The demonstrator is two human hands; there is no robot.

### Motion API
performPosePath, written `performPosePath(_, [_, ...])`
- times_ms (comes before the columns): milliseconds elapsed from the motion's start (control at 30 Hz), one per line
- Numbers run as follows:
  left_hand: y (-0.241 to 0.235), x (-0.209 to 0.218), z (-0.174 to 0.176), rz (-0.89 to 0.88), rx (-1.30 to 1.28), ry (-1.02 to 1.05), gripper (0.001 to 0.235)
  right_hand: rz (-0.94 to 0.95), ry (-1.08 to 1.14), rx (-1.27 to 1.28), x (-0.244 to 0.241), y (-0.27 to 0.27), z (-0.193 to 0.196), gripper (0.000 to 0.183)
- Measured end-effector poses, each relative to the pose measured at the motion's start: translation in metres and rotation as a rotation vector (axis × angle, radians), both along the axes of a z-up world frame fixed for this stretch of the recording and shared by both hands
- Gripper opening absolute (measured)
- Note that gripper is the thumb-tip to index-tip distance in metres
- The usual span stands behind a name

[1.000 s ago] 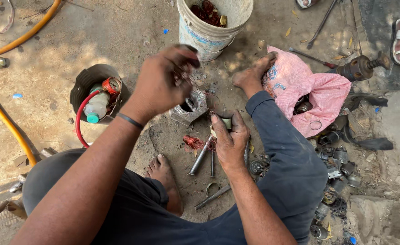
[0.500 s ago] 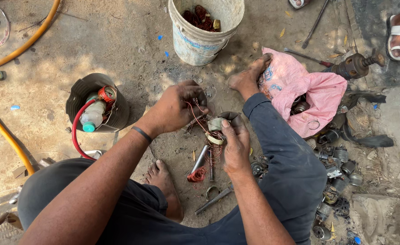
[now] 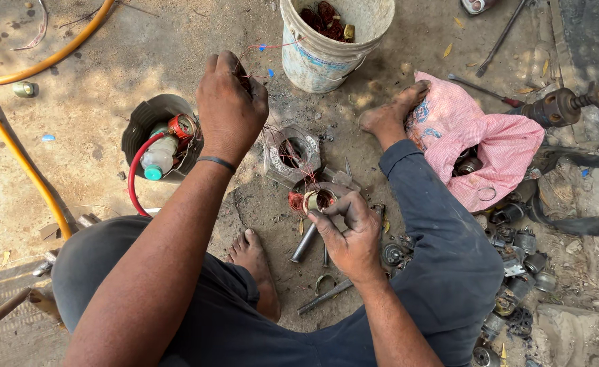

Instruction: The person sits on the ground and uses a hammer and metal rod to break apart a cylindrical electrical component. They then use scissors to cut and remove copper wire coils, placing the extracted wire into a bucket.

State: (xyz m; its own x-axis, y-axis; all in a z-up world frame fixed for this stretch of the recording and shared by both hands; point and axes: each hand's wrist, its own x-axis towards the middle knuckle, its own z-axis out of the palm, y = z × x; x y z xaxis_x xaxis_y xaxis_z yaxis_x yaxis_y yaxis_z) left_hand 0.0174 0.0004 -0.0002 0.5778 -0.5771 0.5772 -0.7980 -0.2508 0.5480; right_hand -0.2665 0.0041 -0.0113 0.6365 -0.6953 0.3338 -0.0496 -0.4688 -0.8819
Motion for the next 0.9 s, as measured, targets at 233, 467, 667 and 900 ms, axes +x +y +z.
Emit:
performPosePath(233, [0.005, -0.022, 0.006, -0.468, 0.223, 0.350, 0.047, -0.050, -0.258, 0.434, 0.002, -0.019, -0.022, 0.018])
performPosePath(467, [0.011, -0.013, 0.017, -0.711, 0.364, 0.953, 0.075, -0.207, -0.397, 0.587, 0.005, -0.032, -0.040, 0.015])
performPosePath(667, [0.023, 0.006, 0.037, -0.602, 0.618, 0.814, 0.093, -0.117, -0.405, 0.794, -0.003, -0.029, -0.051, 0.015])
performPosePath(900, [0.038, -0.028, 0.057, -0.730, 0.307, -0.088, 0.091, -0.060, -0.415, 0.755, 0.016, -0.021, -0.055, 0.020])
